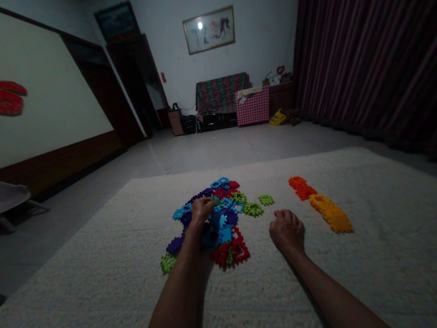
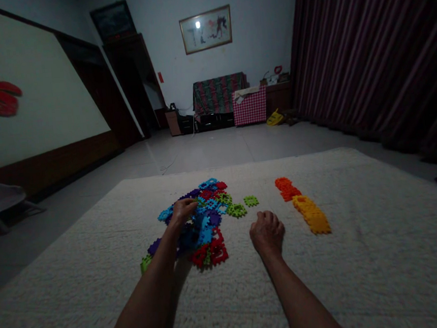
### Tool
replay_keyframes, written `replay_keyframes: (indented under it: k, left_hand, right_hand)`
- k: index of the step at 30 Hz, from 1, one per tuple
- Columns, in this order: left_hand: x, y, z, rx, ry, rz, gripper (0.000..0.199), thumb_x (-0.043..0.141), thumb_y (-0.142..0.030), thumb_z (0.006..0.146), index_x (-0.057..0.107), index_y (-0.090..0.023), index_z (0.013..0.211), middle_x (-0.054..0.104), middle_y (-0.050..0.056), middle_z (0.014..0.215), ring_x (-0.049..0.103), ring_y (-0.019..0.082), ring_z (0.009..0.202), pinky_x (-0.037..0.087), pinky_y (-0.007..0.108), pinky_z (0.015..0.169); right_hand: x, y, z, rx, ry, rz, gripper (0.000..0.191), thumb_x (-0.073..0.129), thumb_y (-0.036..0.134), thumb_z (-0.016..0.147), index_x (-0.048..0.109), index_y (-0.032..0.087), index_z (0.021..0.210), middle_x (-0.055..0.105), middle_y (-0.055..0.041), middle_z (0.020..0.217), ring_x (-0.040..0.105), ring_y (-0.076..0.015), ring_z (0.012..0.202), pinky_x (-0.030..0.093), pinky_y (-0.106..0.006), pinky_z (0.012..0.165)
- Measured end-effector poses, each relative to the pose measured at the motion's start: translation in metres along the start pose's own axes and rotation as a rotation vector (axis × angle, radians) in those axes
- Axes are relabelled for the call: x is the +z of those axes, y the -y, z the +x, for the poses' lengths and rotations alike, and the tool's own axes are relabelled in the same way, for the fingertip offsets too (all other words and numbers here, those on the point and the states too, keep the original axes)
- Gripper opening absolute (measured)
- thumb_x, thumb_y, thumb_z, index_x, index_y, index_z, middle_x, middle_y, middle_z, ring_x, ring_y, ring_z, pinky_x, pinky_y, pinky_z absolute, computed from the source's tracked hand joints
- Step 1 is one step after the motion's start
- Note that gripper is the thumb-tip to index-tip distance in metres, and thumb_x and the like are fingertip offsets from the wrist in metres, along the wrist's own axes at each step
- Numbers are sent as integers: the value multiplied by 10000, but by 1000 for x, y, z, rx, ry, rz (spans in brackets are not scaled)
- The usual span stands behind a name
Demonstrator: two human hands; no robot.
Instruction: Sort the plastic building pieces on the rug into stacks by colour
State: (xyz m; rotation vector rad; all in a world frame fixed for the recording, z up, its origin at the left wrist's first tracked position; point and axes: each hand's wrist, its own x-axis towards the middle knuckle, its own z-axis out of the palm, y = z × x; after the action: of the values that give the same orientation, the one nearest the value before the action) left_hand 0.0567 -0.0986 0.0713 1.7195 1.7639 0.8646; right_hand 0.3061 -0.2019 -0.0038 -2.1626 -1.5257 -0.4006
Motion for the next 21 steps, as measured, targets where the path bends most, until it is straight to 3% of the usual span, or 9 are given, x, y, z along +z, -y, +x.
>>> replay_keyframes:
  k: [5,8,11,15,18,21]
  left_hand:
    - [49,-43,3,116,83,-15,187,613,-239,776,759,-143,842,704,25,667,664,170,694,491,234,644]
    - [58,-55,1,157,41,47,202,586,-231,805,758,-155,879,730,34,750,672,177,788,490,236,711]
    - [44,-44,-2,171,-23,151,248,534,-220,851,762,-173,938,755,50,856,676,186,879,483,242,787]
    - [6,-8,-6,70,-82,294,288,517,-164,857,754,-179,1020,757,82,1048,673,188,977,470,247,868]
    - [-17,18,-10,-26,-92,383,255,528,-136,839,760,-147,947,757,130,1017,679,216,947,479,280,844]
    - [-25,32,-13,-83,-49,468,224,543,-135,821,757,-149,885,758,137,979,687,226,912,483,279,779]
  right_hand:
    - [1,-1,0,-11,0,-5,248,488,157,879,622,161,1088,614,-107,1070,521,-239,1038,320,-345,852]
    - [1,-1,0,-9,10,1,249,493,155,873,624,167,1085,611,-99,1072,520,-234,1045,316,-339,862]
    - [1,-1,0,-1,15,2,240,497,164,872,630,169,1072,610,-98,1067,522,-237,1035,319,-338,847]
    - [1,-1,0,-15,3,-3,251,495,167,876,627,162,1090,609,-112,1075,523,-244,1033,322,-340,824]
    - [1,-1,0,-24,2,-14,259,484,160,882,630,155,1095,610,-121,1076,527,-249,1023,325,-344,809]
    - [0,-1,0,-18,6,-15,255,484,153,876,640,151,1078,609,-122,1062,531,-249,1008,334,-346,796]
